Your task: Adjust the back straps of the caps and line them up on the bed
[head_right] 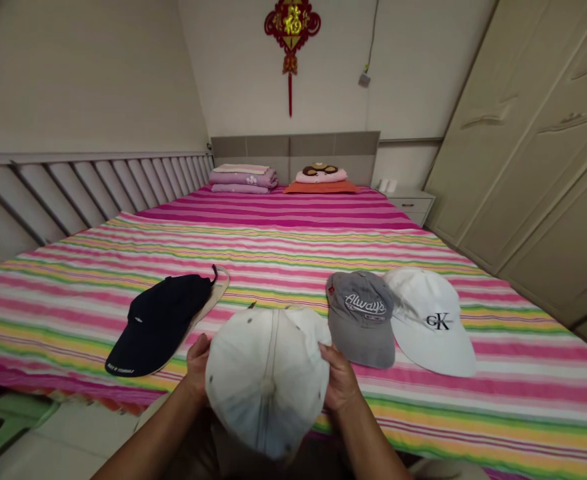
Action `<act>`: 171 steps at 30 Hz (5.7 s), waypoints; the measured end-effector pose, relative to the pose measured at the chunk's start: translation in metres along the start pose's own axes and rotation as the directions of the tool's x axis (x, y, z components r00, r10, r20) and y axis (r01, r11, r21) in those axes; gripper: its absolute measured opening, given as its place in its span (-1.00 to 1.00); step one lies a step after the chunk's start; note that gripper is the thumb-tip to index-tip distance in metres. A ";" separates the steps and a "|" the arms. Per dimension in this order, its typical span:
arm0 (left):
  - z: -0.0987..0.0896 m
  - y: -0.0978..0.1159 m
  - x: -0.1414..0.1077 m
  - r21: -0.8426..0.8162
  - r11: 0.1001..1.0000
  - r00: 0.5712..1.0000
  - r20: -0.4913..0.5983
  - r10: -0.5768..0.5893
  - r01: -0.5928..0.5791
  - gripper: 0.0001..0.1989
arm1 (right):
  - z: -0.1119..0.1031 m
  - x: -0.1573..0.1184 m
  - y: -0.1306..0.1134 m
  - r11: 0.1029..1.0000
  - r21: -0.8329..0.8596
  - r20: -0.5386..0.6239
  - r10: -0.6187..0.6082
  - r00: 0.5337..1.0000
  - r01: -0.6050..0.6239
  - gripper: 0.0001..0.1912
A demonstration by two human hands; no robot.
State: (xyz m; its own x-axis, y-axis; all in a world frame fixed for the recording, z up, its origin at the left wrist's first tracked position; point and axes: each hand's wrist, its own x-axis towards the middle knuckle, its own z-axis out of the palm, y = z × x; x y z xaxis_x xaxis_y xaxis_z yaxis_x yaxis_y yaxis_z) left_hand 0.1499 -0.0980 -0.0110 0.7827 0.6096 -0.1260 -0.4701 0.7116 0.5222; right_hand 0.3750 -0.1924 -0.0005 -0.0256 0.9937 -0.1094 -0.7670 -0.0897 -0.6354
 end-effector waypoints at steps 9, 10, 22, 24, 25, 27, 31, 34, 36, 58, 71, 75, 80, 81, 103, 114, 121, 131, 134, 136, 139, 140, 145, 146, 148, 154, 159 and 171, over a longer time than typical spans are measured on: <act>0.047 0.021 -0.003 0.145 0.984 0.994 -0.023 0.106 -0.101 -0.73 | 0.017 -0.017 -0.012 0.999 0.036 0.050 -0.015 0.999 0.014 -0.70; 0.056 0.025 -0.002 0.180 0.976 0.991 -0.022 0.132 -0.126 -0.71 | 0.022 -0.019 -0.016 1.000 0.014 0.059 -0.026 0.998 0.026 -0.61; 0.116 0.045 -0.011 0.527 0.830 0.983 0.083 0.164 -0.183 -0.71 | 0.022 -0.039 -0.045 0.926 -0.374 0.209 0.034 0.977 0.048 -0.56; 0.118 0.045 -0.013 0.535 0.827 0.985 0.081 0.154 -0.173 -0.71 | 0.027 -0.042 -0.048 0.908 -0.419 0.241 0.088 0.966 0.022 -0.60; 0.120 0.045 -0.014 0.552 0.815 0.984 0.082 0.160 -0.178 -0.74 | 0.032 -0.043 -0.050 0.902 -0.432 0.264 0.100 0.959 0.025 -0.65; 0.124 0.046 -0.016 0.613 0.765 0.979 0.100 0.175 -0.199 -0.81 | 0.043 -0.046 -0.053 0.903 -0.426 0.306 0.081 0.948 0.060 -0.75; 0.133 0.049 -0.018 0.673 0.700 0.970 0.198 0.140 -0.238 -0.80 | 0.059 -0.050 -0.056 0.918 -0.377 0.385 0.033 0.922 0.125 -0.74; 0.137 0.048 -0.017 0.626 0.724 0.952 0.272 0.144 -0.289 -0.78 | 0.066 -0.053 -0.056 0.936 -0.307 0.465 -0.011 0.885 0.173 -0.74; 0.137 0.045 -0.015 0.600 0.744 0.948 0.280 0.149 -0.294 -0.78 | 0.072 -0.055 -0.055 0.959 -0.223 0.494 -0.044 0.869 0.175 -0.78; 0.142 0.025 -0.004 0.605 0.526 0.800 0.491 0.344 -0.597 -0.72 | 0.103 -0.063 -0.073 0.912 -0.295 0.225 -0.223 0.948 0.285 -0.92; 0.150 0.013 -0.004 0.557 0.623 0.823 0.489 0.289 -0.549 -0.72 | 0.108 -0.061 -0.069 0.841 -0.454 0.173 -0.240 0.955 0.294 -0.90; 0.148 0.009 -0.002 0.452 0.742 0.832 0.492 0.256 -0.496 -0.69 | 0.103 -0.066 -0.073 0.824 -0.460 0.159 -0.291 0.944 0.331 -0.90; 0.144 0.008 0.005 0.359 0.859 0.855 0.494 0.158 -0.366 -0.65 | 0.094 -0.073 -0.078 0.825 -0.421 0.109 -0.366 0.924 0.377 -0.92; 0.143 0.008 0.006 0.345 0.869 0.854 0.497 0.151 -0.354 -0.66 | 0.093 -0.074 -0.078 0.834 -0.403 0.100 -0.370 0.924 0.377 -0.92; 0.150 0.025 -0.014 0.695 0.117 0.667 0.610 0.428 -0.709 -0.78 | 0.097 -0.069 -0.066 0.897 -0.351 0.128 -0.238 0.963 0.269 -0.74; 0.156 0.013 -0.012 0.646 0.392 0.749 0.482 0.455 -0.655 -0.80 | 0.111 -0.066 -0.066 0.899 -0.370 0.172 -0.183 0.968 0.236 -0.80; 0.160 0.014 -0.012 0.683 0.209 0.683 0.556 0.474 -0.700 -0.77 | 0.109 -0.066 -0.066 0.884 -0.413 0.157 -0.166 0.974 0.217 -0.78; 0.165 0.018 -0.014 0.627 -0.130 0.535 0.740 0.408 -0.768 -0.69 | 0.112 -0.069 -0.076 0.676 -0.707 0.096 -0.199 0.975 0.208 -0.75; 0.170 0.017 -0.016 0.597 -0.198 0.505 0.780 0.369 -0.778 -0.66 | 0.118 -0.068 -0.081 0.582 -0.784 0.130 -0.184 0.974 0.215 -0.73; 0.172 0.016 -0.017 0.589 -0.216 0.499 0.790 0.358 -0.778 -0.64 | 0.120 -0.068 -0.082 0.550 -0.807 0.133 -0.187 0.973 0.216 -0.70; 0.172 0.014 -0.018 0.600 -0.247 0.501 0.785 0.363 -0.761 -0.62 | 0.121 -0.067 -0.082 0.537 -0.816 0.122 -0.207 0.971 0.217 -0.69; 0.172 0.013 -0.019 0.606 -0.256 0.504 0.781 0.368 -0.753 -0.60 | 0.121 -0.067 -0.081 0.537 -0.814 0.125 -0.208 0.970 0.220 -0.70; 0.172 0.012 -0.022 0.629 -0.242 0.529 0.763 0.371 -0.739 -0.57 | 0.120 -0.069 -0.084 0.512 -0.828 0.154 -0.184 0.971 0.229 -0.72; 0.172 0.012 -0.022 0.631 -0.226 0.533 0.760 0.372 -0.742 -0.57 | 0.121 -0.070 -0.085 0.509 -0.830 0.158 -0.179 0.971 0.229 -0.72; 0.172 0.011 -0.021 0.635 -0.189 0.540 0.750 0.380 -0.749 -0.57 | 0.122 -0.071 -0.086 0.511 -0.829 0.159 -0.175 0.972 0.227 -0.72; 0.174 0.007 -0.021 0.613 -0.226 0.508 0.770 0.387 -0.757 -0.58 | 0.123 -0.073 -0.086 0.500 -0.847 0.134 -0.127 0.983 0.180 -0.74; 0.179 0.007 -0.025 0.615 -0.282 0.497 0.774 0.392 -0.736 -0.60 | 0.121 -0.073 -0.084 0.542 -0.817 0.148 -0.131 0.980 0.196 -0.75; 0.186 0.002 -0.035 0.688 -0.296 0.511 0.704 0.493 -0.662 -0.65 | 0.121 -0.073 -0.074 0.517 -0.812 0.150 -0.261 0.954 0.269 -0.71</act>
State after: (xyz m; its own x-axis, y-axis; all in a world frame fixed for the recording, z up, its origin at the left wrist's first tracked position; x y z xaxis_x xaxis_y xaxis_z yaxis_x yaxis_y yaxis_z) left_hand 0.1973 -0.1826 0.1513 0.4553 0.4165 0.7869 -0.0984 -0.8549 0.5094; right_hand 0.3561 -0.2500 0.1464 0.0797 0.9811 0.1762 0.1173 0.1663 -0.9791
